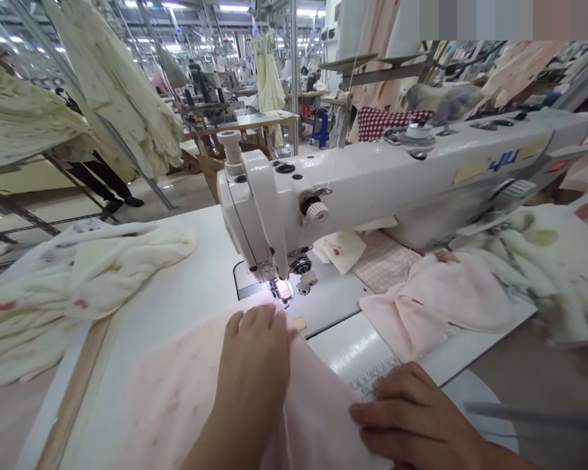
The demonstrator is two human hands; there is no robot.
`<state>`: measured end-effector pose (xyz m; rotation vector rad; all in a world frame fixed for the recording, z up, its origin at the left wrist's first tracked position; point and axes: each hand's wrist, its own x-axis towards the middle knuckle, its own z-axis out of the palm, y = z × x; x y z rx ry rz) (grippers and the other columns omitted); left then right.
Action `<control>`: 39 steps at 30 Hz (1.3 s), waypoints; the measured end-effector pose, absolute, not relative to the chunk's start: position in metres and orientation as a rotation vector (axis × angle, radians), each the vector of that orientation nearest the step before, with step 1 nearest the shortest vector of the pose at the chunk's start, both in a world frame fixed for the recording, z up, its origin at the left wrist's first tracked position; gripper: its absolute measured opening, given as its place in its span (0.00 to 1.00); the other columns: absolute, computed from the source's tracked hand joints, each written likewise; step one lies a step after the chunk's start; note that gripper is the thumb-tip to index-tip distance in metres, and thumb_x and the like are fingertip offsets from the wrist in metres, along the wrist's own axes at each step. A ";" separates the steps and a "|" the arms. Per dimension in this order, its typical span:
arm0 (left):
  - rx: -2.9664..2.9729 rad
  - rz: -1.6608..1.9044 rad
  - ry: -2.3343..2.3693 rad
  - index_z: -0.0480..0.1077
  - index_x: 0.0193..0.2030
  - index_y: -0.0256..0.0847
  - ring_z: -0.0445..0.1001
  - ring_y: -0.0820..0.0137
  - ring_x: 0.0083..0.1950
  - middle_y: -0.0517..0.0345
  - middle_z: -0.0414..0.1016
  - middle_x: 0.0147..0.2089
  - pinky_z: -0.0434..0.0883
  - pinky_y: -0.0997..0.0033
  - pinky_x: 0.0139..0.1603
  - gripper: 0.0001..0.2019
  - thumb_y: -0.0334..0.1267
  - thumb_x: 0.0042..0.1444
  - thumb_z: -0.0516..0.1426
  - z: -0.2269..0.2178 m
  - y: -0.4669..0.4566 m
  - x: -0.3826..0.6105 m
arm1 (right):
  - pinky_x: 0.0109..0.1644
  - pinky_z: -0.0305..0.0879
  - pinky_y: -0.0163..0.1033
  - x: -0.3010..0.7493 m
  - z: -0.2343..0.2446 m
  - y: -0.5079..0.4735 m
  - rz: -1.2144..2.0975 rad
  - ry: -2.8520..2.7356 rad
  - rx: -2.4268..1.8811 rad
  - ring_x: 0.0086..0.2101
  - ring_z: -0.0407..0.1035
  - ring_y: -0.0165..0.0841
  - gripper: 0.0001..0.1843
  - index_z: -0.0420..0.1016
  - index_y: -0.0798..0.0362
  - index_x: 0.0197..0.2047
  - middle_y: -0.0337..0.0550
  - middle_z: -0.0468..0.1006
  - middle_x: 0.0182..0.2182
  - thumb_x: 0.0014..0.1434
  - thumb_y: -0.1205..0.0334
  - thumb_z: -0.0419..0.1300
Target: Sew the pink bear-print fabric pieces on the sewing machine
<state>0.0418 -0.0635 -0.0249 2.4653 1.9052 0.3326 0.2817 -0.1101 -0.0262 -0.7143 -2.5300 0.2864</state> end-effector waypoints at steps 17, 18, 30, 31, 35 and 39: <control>2.628 0.348 1.653 0.62 0.59 0.39 0.58 0.55 0.62 0.43 0.60 0.61 0.57 0.43 0.60 0.21 0.44 0.62 0.46 -0.034 -0.051 0.012 | 0.39 0.67 0.41 0.268 -0.022 -0.109 0.313 -2.507 -0.808 0.37 0.69 0.35 0.13 0.74 0.49 0.44 0.38 0.78 0.44 0.54 0.67 0.60; 2.637 0.349 1.642 0.62 0.59 0.39 0.58 0.55 0.62 0.43 0.60 0.61 0.57 0.43 0.60 0.21 0.44 0.61 0.46 -0.034 -0.050 0.012 | 0.39 0.67 0.41 0.268 -0.022 -0.109 0.314 -2.513 -0.808 0.37 0.69 0.35 0.13 0.73 0.49 0.44 0.39 0.79 0.43 0.54 0.67 0.60; 2.710 0.324 1.789 0.57 0.60 0.40 0.54 0.47 0.65 0.35 0.56 0.64 0.38 0.26 0.58 0.24 0.45 0.59 0.46 -0.040 -0.111 0.044 | 0.36 0.55 0.40 0.266 -0.034 -0.105 0.376 -2.476 -0.839 0.31 0.61 0.31 0.09 0.70 0.54 0.42 0.41 0.69 0.29 0.59 0.68 0.52; 2.707 0.319 1.774 0.56 0.61 0.40 0.53 0.47 0.66 0.36 0.55 0.65 0.40 0.27 0.58 0.25 0.46 0.59 0.46 -0.042 -0.114 0.044 | 0.37 0.55 0.40 0.267 -0.034 -0.105 0.371 -2.483 -0.833 0.30 0.60 0.31 0.09 0.70 0.54 0.42 0.41 0.69 0.29 0.59 0.69 0.52; 2.745 0.321 1.738 0.53 0.63 0.38 0.50 0.46 0.67 0.36 0.52 0.66 0.45 0.29 0.57 0.27 0.46 0.58 0.46 -0.047 -0.114 0.039 | 0.36 0.55 0.39 0.271 -0.028 -0.102 0.348 -2.534 -0.799 0.31 0.61 0.31 0.09 0.71 0.56 0.42 0.42 0.71 0.30 0.60 0.70 0.52; 2.778 0.357 1.710 0.55 0.61 0.38 0.52 0.48 0.66 0.38 0.55 0.65 0.47 0.32 0.58 0.25 0.46 0.58 0.48 -0.046 -0.102 0.030 | 0.38 0.57 0.41 0.269 -0.021 -0.090 0.275 -2.699 -0.624 0.37 0.64 0.32 0.09 0.72 0.58 0.44 0.45 0.75 0.44 0.61 0.69 0.53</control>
